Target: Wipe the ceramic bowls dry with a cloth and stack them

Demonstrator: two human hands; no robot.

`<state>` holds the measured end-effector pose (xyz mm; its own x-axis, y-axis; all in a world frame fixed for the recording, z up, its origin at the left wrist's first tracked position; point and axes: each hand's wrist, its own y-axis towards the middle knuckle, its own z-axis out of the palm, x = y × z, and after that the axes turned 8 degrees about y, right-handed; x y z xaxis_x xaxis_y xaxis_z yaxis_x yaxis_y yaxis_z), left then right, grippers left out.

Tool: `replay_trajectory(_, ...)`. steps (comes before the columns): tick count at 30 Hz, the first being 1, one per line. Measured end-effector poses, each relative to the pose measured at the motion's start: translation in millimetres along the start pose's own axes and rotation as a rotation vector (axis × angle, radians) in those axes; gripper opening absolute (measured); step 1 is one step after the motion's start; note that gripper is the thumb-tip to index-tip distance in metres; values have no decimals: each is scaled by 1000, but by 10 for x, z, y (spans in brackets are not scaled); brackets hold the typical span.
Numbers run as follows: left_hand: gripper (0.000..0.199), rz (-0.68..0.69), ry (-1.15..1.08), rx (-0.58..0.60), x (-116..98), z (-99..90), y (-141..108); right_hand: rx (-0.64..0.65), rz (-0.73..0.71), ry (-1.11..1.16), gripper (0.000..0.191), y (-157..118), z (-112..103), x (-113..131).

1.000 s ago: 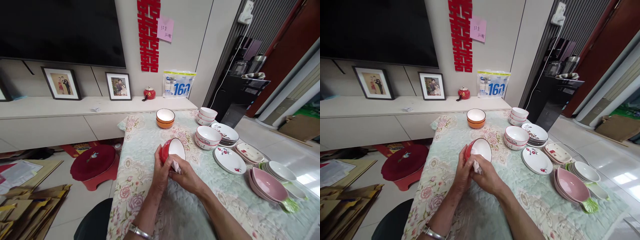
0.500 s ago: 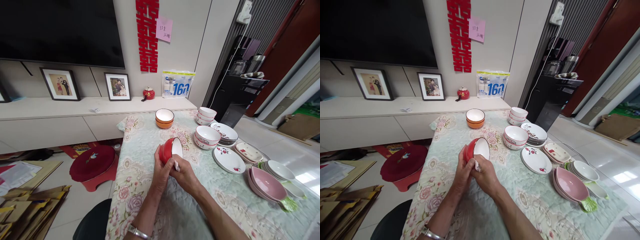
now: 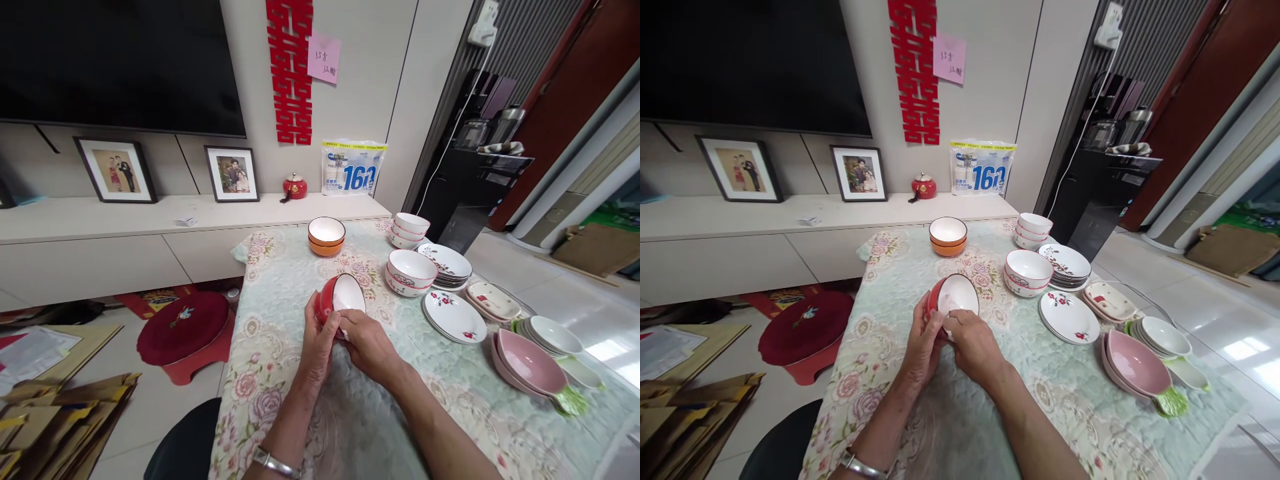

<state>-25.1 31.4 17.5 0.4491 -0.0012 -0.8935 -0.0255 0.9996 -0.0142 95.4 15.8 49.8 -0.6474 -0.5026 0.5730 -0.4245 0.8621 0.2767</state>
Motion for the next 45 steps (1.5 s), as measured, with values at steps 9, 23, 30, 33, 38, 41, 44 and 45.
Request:
replay_trajectory(9, 81, 33, 15, -19, 1, 15, -9, -124, 31, 507, 25, 55, 28, 135)
replay_trajectory(23, 93, 15, 17, 40, 26, 11, -6, -144, 95, 421, 11, 34, 76, 20)
replay_trajectory(30, 78, 22, 41, -9, 37, -39, 22, -22, -19, 439, 25, 43, -42, 110)
replay_trajectory(33, 73, 11, 57, -19, 37, -48, 35, 58, -67, 61, 40, 12, -90, 61)
replay_trajectory(38, 83, 40, 98, 15, 32, -15, 18, 14, 33, -182, 40, -11, -47, -6)
replay_trajectory(41, 93, 52, 93, 31, 15, 8, -13, -39, 64, 111, 22, 9, 7, 14)
replay_trajectory(44, 92, 42, 71, 13, -16, 20, -37, -121, 104, 486, 18, 29, 33, 77)
replay_trajectory(45, 90, 34, 59, 7, -25, 21, -39, -131, 111, 577, 23, 33, 30, 100)
